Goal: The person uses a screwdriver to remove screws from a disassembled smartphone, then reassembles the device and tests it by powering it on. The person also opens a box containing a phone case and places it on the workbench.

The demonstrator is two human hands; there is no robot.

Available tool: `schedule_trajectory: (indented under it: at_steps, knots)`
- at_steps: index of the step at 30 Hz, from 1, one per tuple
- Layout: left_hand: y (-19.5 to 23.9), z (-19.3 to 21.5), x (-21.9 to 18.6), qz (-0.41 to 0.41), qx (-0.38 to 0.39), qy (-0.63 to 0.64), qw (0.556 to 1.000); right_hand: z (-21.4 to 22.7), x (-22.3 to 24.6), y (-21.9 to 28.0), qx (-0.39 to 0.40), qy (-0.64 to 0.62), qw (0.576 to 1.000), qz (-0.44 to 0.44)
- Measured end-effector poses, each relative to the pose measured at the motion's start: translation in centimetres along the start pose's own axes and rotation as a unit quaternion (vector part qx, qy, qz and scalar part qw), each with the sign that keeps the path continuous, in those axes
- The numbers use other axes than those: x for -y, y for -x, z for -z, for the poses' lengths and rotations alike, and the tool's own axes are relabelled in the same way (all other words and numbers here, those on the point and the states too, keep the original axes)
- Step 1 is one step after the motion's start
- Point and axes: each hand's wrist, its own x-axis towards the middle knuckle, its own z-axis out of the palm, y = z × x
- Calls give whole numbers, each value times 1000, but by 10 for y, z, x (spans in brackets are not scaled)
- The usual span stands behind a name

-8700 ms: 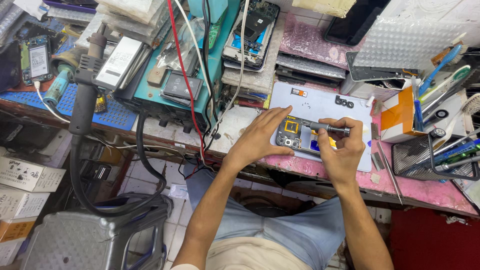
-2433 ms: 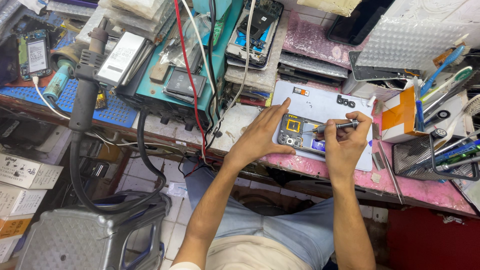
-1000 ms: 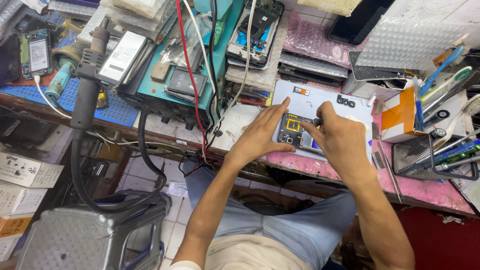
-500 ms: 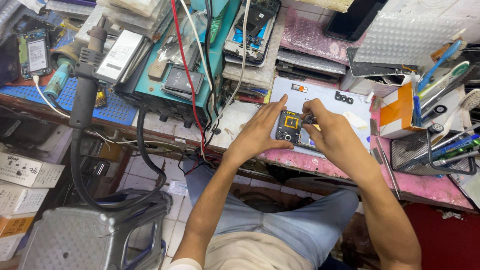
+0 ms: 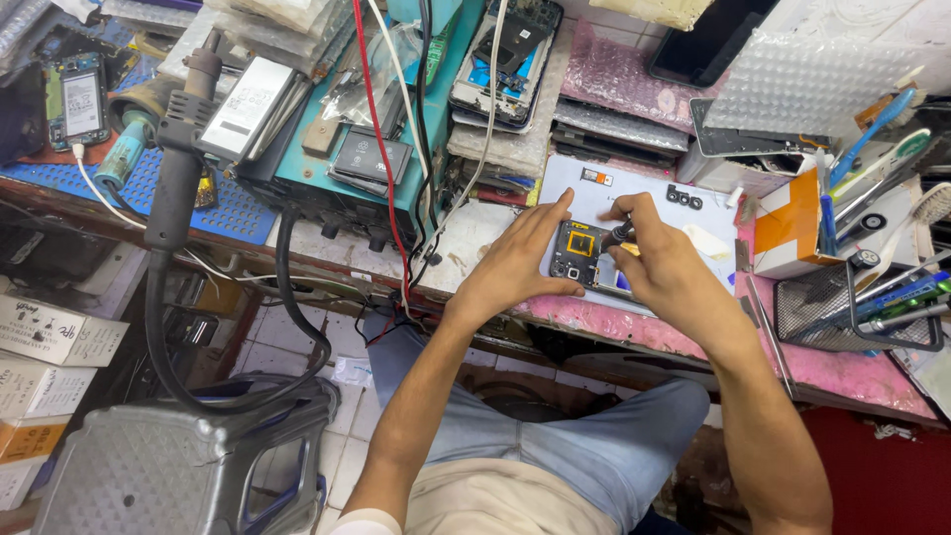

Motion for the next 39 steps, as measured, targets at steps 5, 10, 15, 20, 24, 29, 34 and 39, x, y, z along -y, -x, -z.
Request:
schedule_trajectory:
  at_steps: [5,10,15,20,24,29,34,39]
  knots:
    - [0,-1,-1,-11,-11,-8,1000,-8,-4,7,-28,121,983,-135]
    - [0,-2,0,-2,-2,-9,1000,0,-7,11,14,27,992,-119]
    - [1,-2,0,-5,-9,-12,1000,-8,-1,9,-5,144,975,-169]
    - [0,2,-5,-11,-7,0,1000,-4,0,3,14,41,997,-66]
    - [2,2,-7,-12,-11,-13,1000,-7,0,8,-16,46,992,-119]
    - [1,5,-9,8,6,-14,1000,-16,-8,18,-57,73,986,-141]
    - [1,5,-8,-5,22,-17,1000,-13,-37,35,-190,-26,972,-139]
    - [1,1,-2,-59,22,-54,997,-27,-71,72,-371,-14,926,-66]
